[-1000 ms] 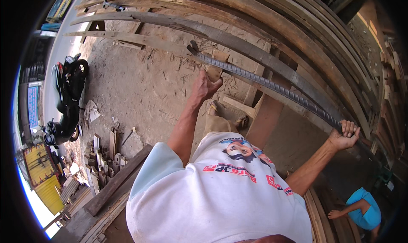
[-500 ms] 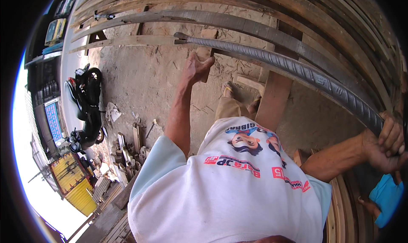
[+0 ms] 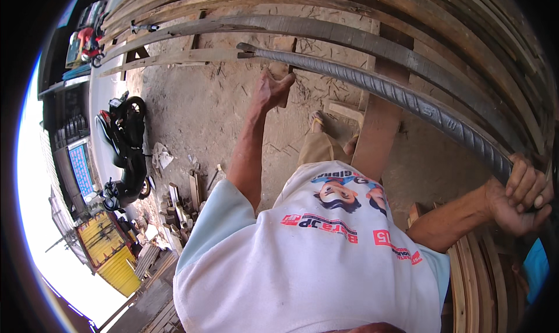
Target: The person uses a long metal rod as a lever to bend a small piece of wood against a wooden support structure. They repeatedly reposition the wood and the rod to apply pressure and shape the wood.
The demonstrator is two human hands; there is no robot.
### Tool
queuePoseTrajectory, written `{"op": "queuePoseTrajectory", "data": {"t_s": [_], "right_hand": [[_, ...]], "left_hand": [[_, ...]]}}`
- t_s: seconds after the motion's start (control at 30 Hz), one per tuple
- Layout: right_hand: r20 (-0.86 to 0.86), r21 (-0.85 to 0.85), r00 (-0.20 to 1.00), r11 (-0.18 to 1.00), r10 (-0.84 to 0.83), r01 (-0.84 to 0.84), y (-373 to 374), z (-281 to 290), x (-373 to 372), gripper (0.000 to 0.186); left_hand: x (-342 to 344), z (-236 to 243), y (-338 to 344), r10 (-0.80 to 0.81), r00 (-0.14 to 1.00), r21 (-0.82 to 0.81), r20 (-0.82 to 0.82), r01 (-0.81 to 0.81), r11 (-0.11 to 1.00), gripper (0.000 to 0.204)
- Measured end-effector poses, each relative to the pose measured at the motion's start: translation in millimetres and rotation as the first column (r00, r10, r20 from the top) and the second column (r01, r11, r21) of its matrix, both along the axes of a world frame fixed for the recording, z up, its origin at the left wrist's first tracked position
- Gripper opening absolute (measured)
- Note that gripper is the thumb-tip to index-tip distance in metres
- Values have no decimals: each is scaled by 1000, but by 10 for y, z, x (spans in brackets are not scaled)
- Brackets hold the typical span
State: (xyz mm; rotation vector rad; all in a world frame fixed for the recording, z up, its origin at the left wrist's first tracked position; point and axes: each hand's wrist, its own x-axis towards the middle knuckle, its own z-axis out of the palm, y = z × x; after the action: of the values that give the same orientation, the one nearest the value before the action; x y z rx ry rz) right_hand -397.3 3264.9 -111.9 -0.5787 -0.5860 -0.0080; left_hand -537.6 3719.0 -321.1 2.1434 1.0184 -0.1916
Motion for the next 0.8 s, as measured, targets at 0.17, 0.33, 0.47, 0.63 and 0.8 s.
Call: {"op": "queuePoseTrajectory", "data": {"t_s": [0.17,0.33,0.47,0.63,0.8], "right_hand": [[-50,128,998,991,40,-33,-134,-479,76,27],[-81,72,997,997,-15,21,13,-149,101,27],[88,-32,995,999,46,-43,380,330,-73,27],[-271,124,960,986,-76,113,-336,-1078,222,27],[-437,245,897,951,-66,189,-600,-2233,-33,30]], "left_hand": [[67,124,-28,-57,998,-56,38,59,997,50],[-7,-44,-51,5,994,62,113,-13,998,62],[55,22,83,-110,986,-265,-126,73,961,61],[-33,-89,-14,-29,992,54,120,23,998,51],[-27,-1,-30,-19,996,25,90,17,1000,60]]}}
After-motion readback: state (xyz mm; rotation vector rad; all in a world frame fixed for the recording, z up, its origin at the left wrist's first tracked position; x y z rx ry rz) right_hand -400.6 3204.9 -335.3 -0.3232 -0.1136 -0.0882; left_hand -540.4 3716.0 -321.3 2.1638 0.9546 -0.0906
